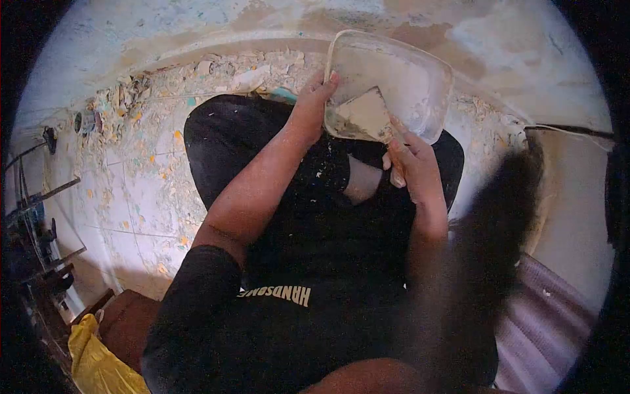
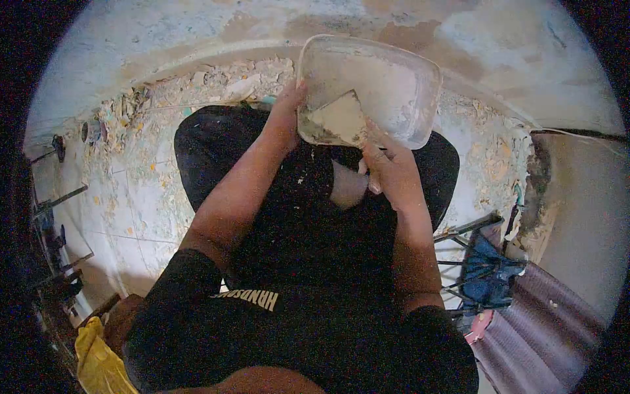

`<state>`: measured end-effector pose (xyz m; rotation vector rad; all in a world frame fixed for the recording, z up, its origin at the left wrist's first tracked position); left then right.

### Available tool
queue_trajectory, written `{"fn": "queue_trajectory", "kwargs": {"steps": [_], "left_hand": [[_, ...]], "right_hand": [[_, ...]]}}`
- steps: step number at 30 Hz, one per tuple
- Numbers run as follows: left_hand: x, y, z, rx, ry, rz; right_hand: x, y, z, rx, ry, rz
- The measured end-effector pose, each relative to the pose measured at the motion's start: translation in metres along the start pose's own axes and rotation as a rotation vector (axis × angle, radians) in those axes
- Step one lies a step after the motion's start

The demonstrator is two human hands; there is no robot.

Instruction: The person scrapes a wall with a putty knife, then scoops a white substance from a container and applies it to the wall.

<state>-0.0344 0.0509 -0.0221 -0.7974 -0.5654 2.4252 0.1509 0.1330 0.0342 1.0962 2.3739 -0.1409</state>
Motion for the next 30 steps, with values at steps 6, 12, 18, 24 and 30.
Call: {"fn": "queue_trajectory", "kwargs": {"steps": [6,12,18,24,30], "left_hand": [[0.001,0.014,-0.014,0.062,0.126,0.101],[0.001,0.008,0.000,-0.077,0.041,0.151],[0.013,0.010,-0.015,-0.087,-0.060,0.040],[0.006,0.008,-0.003,-0.065,-0.060,0.083],[0.010,0.010,-0.007,-0.017,-0.058,0.035]], "right_hand": [[0.007,0.016,0.004,-0.101,0.102,0.121],[0.017,0.019,-0.027,0.541,0.014,0.094],[0.024,0.025,-0.200,0.209,0.750,0.289],[-0.028,-0.034,-0.355,-0.449,1.783,0.781],[-0.002,-0.054,-0.385,-0.768,1.947,1.043]]}}
Point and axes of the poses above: each hand's wrist, its own x-axis towards the middle knuckle, its own y-axis out of the back of the hand, z = x × y, the point moved 7 cm from there along x, towards the middle knuckle, and after that the axes turned 15 degrees about z, right-handed, at the moved point
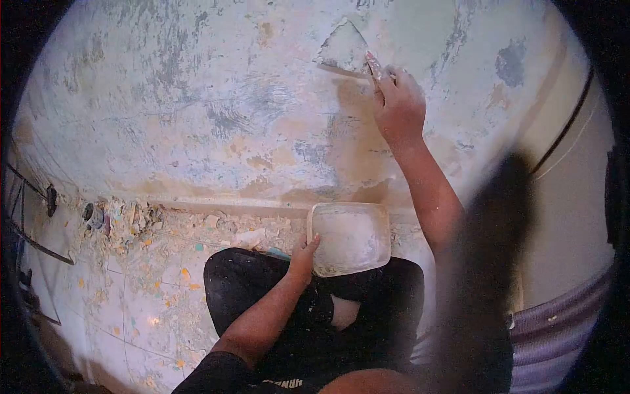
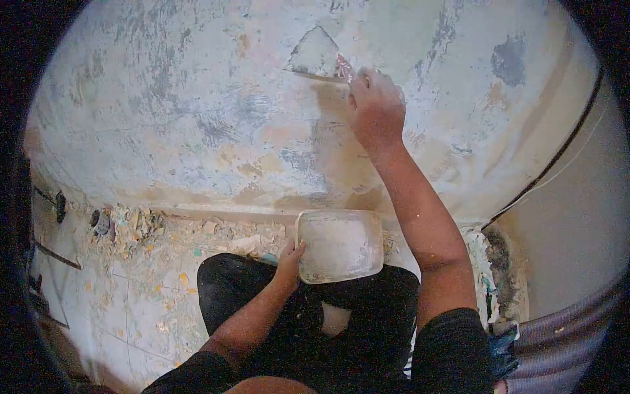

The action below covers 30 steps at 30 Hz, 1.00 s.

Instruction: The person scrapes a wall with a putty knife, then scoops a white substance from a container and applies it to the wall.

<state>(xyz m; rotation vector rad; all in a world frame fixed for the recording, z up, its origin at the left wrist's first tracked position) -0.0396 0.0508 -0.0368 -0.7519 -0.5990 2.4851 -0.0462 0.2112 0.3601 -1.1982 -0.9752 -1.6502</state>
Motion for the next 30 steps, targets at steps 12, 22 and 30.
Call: {"fn": "queue_trajectory", "kwargs": {"steps": [12,22,30], "left_hand": [[-0.004,-0.004,0.002,-0.075,0.023,0.010],[0.004,-0.001,-0.008,-0.063,0.050,-0.039],[-0.001,-0.005,0.000,-0.057,-0.009,-0.024]], "right_hand": [[0.003,-0.012,0.010,-0.092,0.022,-0.037],[-0.004,-0.008,0.021,-0.033,-0.030,-0.126],[0.002,0.002,0.021,-0.036,0.013,-0.068]]}}
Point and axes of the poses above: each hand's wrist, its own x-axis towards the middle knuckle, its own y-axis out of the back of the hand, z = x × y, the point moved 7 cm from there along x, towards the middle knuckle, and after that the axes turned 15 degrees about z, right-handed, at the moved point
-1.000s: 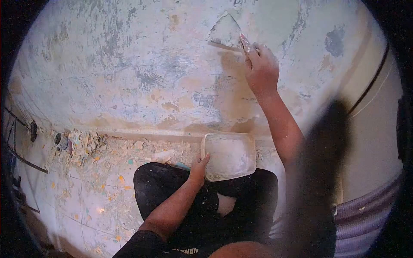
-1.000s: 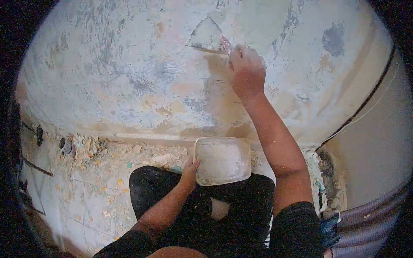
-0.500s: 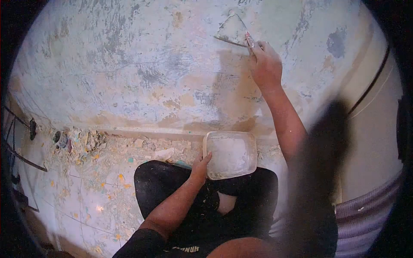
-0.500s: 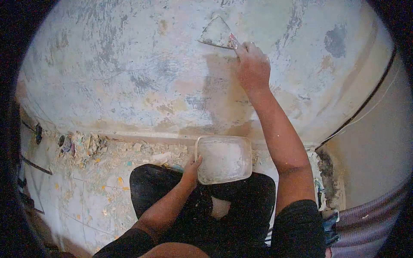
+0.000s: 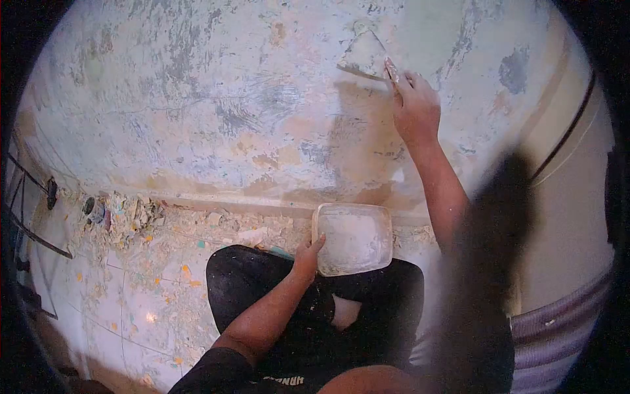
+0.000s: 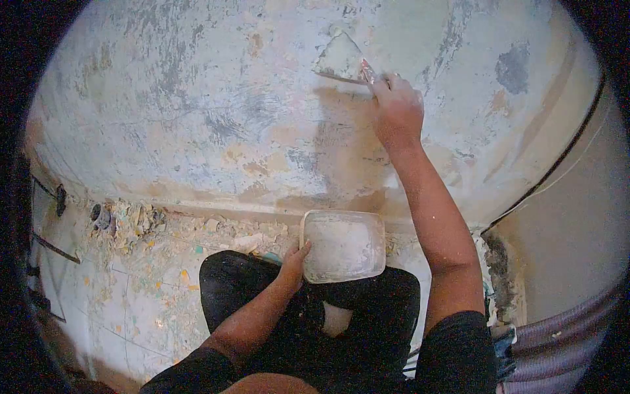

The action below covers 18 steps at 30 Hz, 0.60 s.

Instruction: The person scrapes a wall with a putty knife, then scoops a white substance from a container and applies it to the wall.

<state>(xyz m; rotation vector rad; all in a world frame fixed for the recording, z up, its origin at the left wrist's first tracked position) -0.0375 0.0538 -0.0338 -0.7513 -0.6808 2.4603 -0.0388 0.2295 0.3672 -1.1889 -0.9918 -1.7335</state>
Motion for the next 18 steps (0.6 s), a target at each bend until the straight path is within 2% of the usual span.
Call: {"fn": "queue_trajectory", "kwargs": {"steps": [2,4,8,14,18], "left_hand": [[-0.002,0.001,-0.002,0.006,0.033,0.012],[-0.001,0.001,0.002,-0.029,-0.028,0.014],[-0.002,0.002,0.004,-0.011,-0.020,-0.003],[-0.003,0.001,0.003,0.069,0.028,-0.006],[-0.001,-0.002,0.000,0.007,0.024,0.017]], "right_hand": [[0.008,-0.003,-0.003,-0.115,0.090,-0.004],[0.015,-0.002,-0.003,-0.138,0.104,-0.045],[0.019,-0.004,0.003,-0.162,0.159,-0.077],[0.020,0.008,0.017,-0.182,0.151,-0.158],[0.024,0.016,0.019,-0.138,0.130,-0.048]]}}
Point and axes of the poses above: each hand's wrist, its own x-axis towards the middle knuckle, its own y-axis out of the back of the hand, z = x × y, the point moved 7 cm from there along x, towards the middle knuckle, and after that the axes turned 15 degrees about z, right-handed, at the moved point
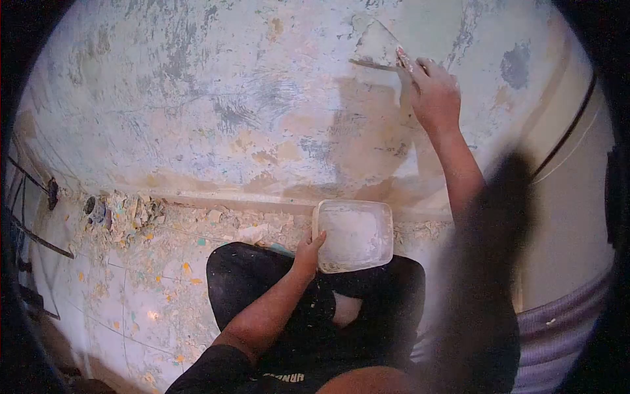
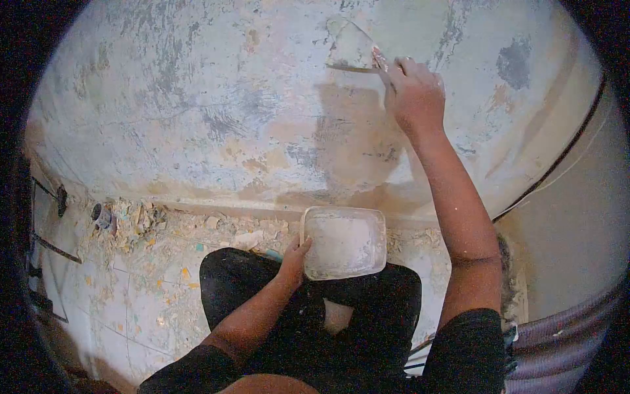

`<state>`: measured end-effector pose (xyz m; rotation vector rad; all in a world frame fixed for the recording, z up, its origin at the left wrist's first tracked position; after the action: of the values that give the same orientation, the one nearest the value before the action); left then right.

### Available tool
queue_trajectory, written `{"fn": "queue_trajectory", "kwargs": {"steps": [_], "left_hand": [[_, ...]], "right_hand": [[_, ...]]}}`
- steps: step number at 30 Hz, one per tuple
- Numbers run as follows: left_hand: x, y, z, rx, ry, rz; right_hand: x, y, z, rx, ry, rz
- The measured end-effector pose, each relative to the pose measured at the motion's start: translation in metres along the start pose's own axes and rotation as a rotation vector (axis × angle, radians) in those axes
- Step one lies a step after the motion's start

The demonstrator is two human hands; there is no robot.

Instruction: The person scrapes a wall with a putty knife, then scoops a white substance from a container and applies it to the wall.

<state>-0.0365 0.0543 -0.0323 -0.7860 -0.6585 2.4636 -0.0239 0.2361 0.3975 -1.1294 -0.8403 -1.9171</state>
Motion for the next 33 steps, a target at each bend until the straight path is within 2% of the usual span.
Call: {"fn": "queue_trajectory", "kwargs": {"steps": [5,7,14,18,21,23,28,31,33], "left_hand": [[0.000,0.003,-0.001,-0.008,-0.017,-0.019],[0.000,0.005,-0.003,0.020,0.032,-0.004],[0.005,0.006,-0.005,0.055,-0.008,-0.028],[0.000,0.002,0.003,0.058,0.007,-0.020],[0.001,0.002,-0.002,0.027,-0.012,-0.017],[0.002,0.003,-0.001,0.013,-0.049,-0.005],[-0.010,0.000,0.010,0.017,-0.023,0.049],[0.004,0.007,-0.006,0.028,0.029,-0.043],[0.004,0.006,-0.005,0.035,0.025,-0.027]], "right_hand": [[0.010,-0.010,-0.014,-0.006,0.127,0.014],[0.012,-0.012,-0.012,-0.024,0.137,0.010],[0.009,-0.011,0.001,-0.125,0.216,-0.035],[0.013,-0.003,0.002,-0.111,0.194,-0.088],[0.017,-0.004,0.002,-0.081,0.158,-0.051],[0.023,-0.004,-0.007,-0.064,0.234,0.019],[0.029,-0.014,-0.008,-0.121,0.241,-0.011],[0.023,-0.020,0.004,-0.110,0.225,-0.053],[0.020,-0.019,0.014,-0.092,0.211,-0.073]]}}
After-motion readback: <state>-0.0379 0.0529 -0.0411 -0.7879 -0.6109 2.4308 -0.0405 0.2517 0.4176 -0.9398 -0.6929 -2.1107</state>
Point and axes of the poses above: each hand's wrist, its own x-axis towards the middle knuckle, its own y-axis out of the back of the hand, z = x × y, the point moved 7 cm from there along x, towards the middle knuckle, and after that the axes turned 15 degrees about z, right-handed, at the moved point
